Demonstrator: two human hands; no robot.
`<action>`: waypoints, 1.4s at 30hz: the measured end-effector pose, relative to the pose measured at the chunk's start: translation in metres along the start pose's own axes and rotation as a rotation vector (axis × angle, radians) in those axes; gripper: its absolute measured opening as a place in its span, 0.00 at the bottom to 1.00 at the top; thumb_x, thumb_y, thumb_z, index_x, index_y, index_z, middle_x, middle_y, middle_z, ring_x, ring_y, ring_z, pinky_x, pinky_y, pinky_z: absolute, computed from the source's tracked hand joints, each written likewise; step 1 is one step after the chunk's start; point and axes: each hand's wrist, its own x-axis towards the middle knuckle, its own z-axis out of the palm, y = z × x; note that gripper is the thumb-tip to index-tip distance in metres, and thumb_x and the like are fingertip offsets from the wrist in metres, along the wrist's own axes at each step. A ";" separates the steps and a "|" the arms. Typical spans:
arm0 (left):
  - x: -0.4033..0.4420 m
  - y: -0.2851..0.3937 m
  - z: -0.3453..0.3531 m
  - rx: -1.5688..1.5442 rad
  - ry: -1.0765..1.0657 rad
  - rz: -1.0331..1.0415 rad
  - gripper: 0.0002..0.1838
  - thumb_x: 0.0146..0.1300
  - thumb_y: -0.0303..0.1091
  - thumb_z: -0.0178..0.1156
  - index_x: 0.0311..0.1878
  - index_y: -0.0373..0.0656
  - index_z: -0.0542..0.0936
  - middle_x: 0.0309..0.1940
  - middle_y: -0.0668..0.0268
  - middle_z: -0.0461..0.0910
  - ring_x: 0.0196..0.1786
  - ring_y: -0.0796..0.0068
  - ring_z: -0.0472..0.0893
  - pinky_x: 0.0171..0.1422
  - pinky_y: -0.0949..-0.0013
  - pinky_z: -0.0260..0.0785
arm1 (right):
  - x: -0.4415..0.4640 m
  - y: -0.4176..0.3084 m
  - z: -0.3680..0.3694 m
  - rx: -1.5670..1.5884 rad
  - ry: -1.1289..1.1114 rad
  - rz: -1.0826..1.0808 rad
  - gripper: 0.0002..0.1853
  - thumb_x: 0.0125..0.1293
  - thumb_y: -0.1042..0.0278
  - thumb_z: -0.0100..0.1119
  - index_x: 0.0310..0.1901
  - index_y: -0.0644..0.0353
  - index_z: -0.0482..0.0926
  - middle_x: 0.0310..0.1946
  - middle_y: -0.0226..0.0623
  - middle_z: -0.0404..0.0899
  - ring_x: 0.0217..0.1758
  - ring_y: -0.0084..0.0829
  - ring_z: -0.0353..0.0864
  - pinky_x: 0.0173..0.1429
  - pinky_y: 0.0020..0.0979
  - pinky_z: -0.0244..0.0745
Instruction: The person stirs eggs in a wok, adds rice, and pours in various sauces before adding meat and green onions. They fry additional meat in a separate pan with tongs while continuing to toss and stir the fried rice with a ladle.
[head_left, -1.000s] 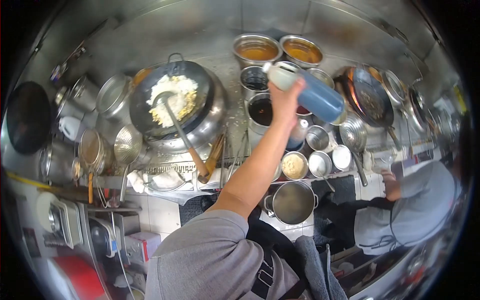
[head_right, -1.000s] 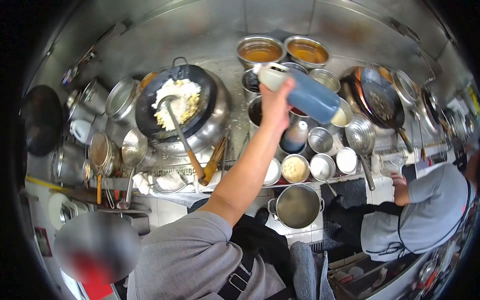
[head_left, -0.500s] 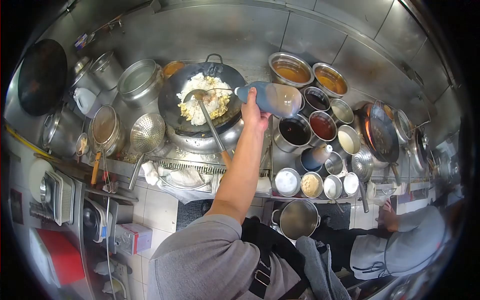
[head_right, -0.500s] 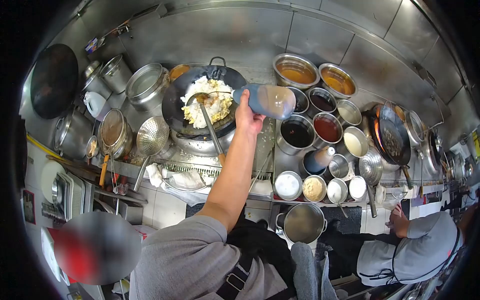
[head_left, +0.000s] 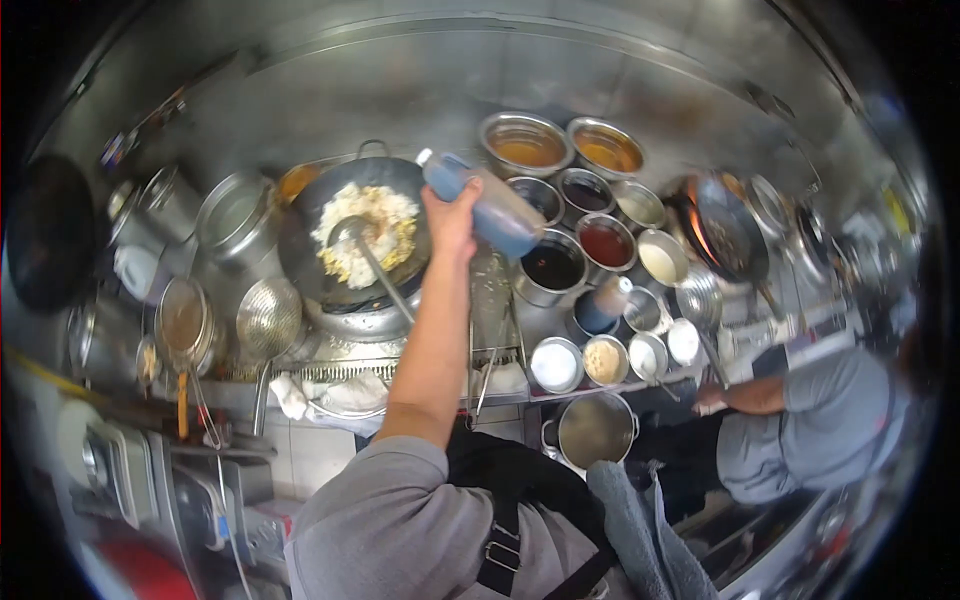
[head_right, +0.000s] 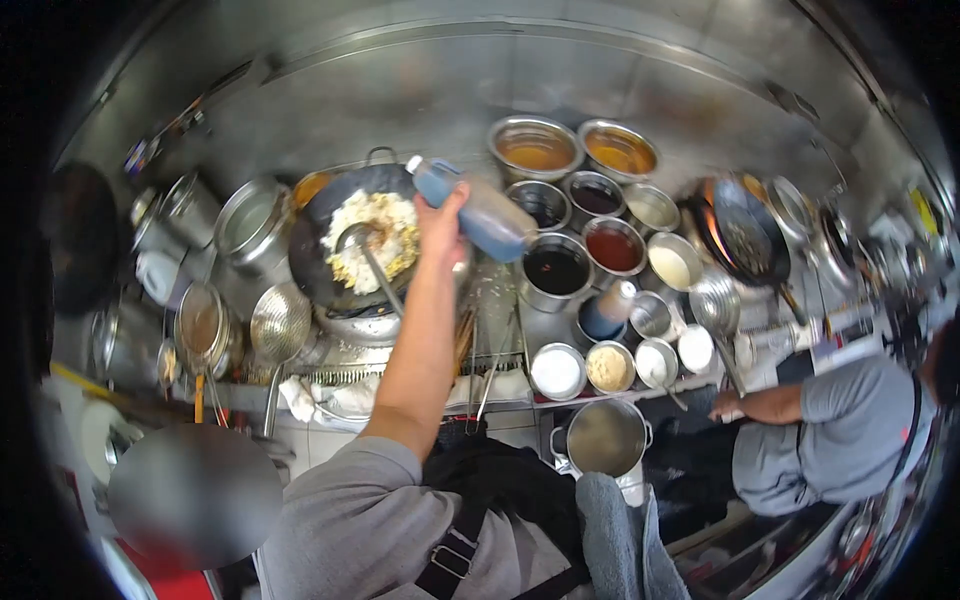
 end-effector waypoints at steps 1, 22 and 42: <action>-0.005 0.005 0.005 0.121 -0.035 0.044 0.37 0.49 0.29 0.73 0.60 0.40 0.63 0.50 0.57 0.75 0.50 0.63 0.79 0.53 0.58 0.75 | -0.005 0.005 0.001 0.013 0.019 -0.002 0.31 0.60 0.68 0.64 0.66 0.58 0.67 0.38 0.39 0.81 0.39 0.28 0.81 0.44 0.30 0.77; -0.228 -0.250 0.226 0.861 -0.623 0.418 0.45 0.41 0.35 0.75 0.64 0.41 0.62 0.51 0.47 0.75 0.55 0.48 0.75 0.60 0.53 0.68 | -0.099 0.134 0.037 0.282 0.232 0.132 0.30 0.60 0.68 0.65 0.65 0.57 0.70 0.39 0.39 0.81 0.40 0.28 0.81 0.45 0.28 0.77; -0.155 0.056 -0.101 0.794 -0.385 0.163 0.24 0.60 0.23 0.60 0.61 0.43 0.72 0.59 0.64 0.74 0.60 0.71 0.74 0.63 0.63 0.69 | 0.114 -0.274 0.048 -0.122 -0.388 -0.684 0.22 0.66 0.70 0.58 0.62 0.53 0.73 0.54 0.45 0.74 0.54 0.39 0.78 0.54 0.37 0.76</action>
